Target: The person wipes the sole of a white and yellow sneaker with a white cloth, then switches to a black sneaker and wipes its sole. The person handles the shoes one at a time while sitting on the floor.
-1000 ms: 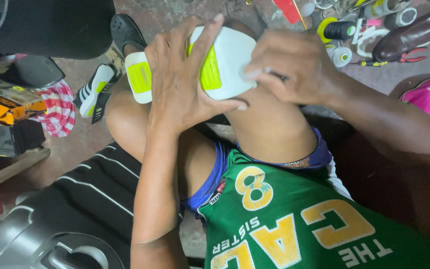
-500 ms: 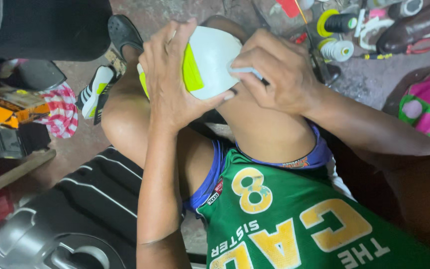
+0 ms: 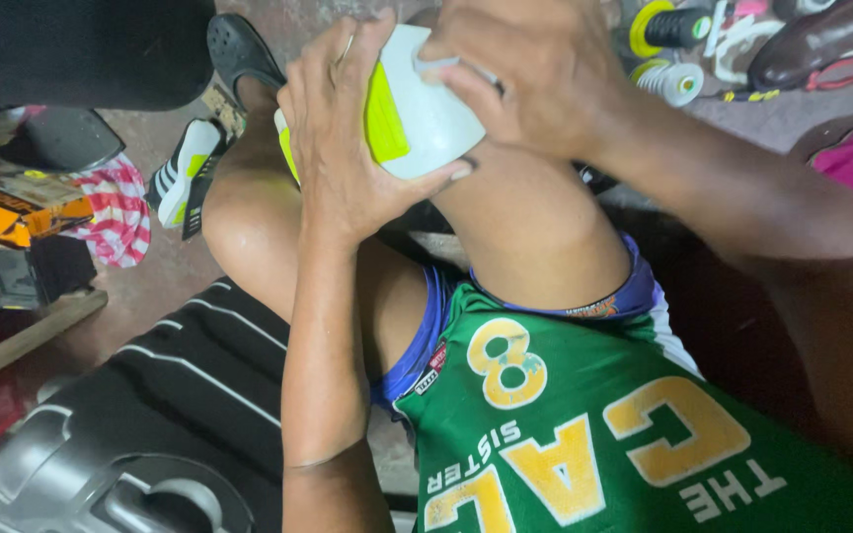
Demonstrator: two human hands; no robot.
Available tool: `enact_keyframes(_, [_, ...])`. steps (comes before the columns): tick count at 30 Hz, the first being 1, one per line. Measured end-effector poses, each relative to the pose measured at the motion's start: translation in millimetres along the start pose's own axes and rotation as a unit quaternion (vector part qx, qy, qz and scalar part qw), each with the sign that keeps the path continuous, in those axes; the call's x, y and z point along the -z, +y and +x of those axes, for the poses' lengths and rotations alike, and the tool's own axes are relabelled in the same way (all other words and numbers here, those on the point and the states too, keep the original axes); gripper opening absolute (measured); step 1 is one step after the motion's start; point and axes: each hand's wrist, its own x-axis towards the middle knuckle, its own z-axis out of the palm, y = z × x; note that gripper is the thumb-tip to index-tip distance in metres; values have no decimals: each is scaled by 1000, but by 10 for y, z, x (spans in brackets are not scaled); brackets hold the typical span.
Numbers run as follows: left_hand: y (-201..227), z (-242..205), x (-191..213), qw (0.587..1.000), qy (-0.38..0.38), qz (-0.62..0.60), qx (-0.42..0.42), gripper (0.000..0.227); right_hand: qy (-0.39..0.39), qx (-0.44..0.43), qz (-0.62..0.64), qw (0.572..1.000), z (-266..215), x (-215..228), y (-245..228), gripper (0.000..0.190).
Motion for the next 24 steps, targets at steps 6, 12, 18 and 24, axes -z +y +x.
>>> enact_keyframes(6, [-91,-74,-27,999,26,-17,-11,113,-81,-75,164,980,-204,169,-209,10])
enact_keyframes(12, [-81,-49,-1,1000,-2,-28,-9,120,-54,-373,469,799,-33,179,-21,13])
enact_keyframes(18, [-87,-47,12,999,6,-32,-5,120,-18,-143,123,982,-75,112,-76,16])
enact_keyframes(24, [-66,-24,12,1000,1,-26,-10,118,2,-105,115,988,-195,19,-99,21])
